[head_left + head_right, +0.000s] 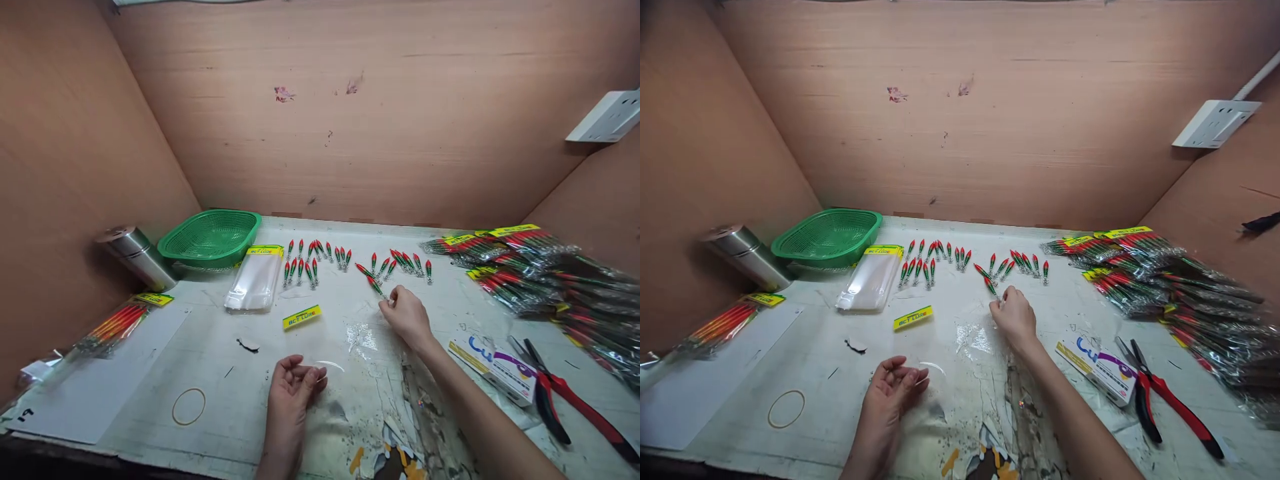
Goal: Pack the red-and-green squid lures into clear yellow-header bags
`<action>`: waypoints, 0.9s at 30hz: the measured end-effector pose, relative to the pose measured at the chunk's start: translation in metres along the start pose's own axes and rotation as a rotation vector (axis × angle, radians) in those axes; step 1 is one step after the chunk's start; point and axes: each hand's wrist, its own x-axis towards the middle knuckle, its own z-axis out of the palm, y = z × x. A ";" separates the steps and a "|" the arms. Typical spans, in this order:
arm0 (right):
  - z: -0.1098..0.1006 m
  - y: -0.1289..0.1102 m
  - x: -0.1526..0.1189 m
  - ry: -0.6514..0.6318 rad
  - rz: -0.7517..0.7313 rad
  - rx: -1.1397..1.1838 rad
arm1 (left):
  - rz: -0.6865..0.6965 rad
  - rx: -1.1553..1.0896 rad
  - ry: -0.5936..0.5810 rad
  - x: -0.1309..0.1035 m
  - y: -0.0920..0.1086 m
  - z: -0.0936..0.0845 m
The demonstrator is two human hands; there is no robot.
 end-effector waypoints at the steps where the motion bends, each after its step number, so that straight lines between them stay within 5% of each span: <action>1: 0.002 0.005 -0.001 0.013 -0.013 0.019 | 0.049 -0.012 0.018 -0.002 0.000 0.002; 4: 0.012 0.012 -0.006 0.058 -0.096 0.104 | 0.091 -0.016 0.077 -0.011 -0.001 0.007; 8: 0.022 0.016 -0.006 0.120 -0.145 0.260 | -0.173 -0.184 0.181 -0.020 0.010 0.010; 12: 0.015 0.025 -0.001 0.107 -0.122 0.469 | -0.370 -0.387 0.162 -0.008 0.031 0.021; 17: -0.023 0.022 -0.015 -0.006 -0.118 0.743 | -0.265 -0.404 0.068 0.029 0.052 0.050; 22: -0.057 -0.005 -0.052 -0.158 -0.299 0.882 | -0.202 -0.386 -0.021 0.060 0.062 0.066; 27: -0.043 -0.024 -0.067 0.078 -0.501 0.697 | -0.254 -0.401 -0.110 0.067 0.057 0.064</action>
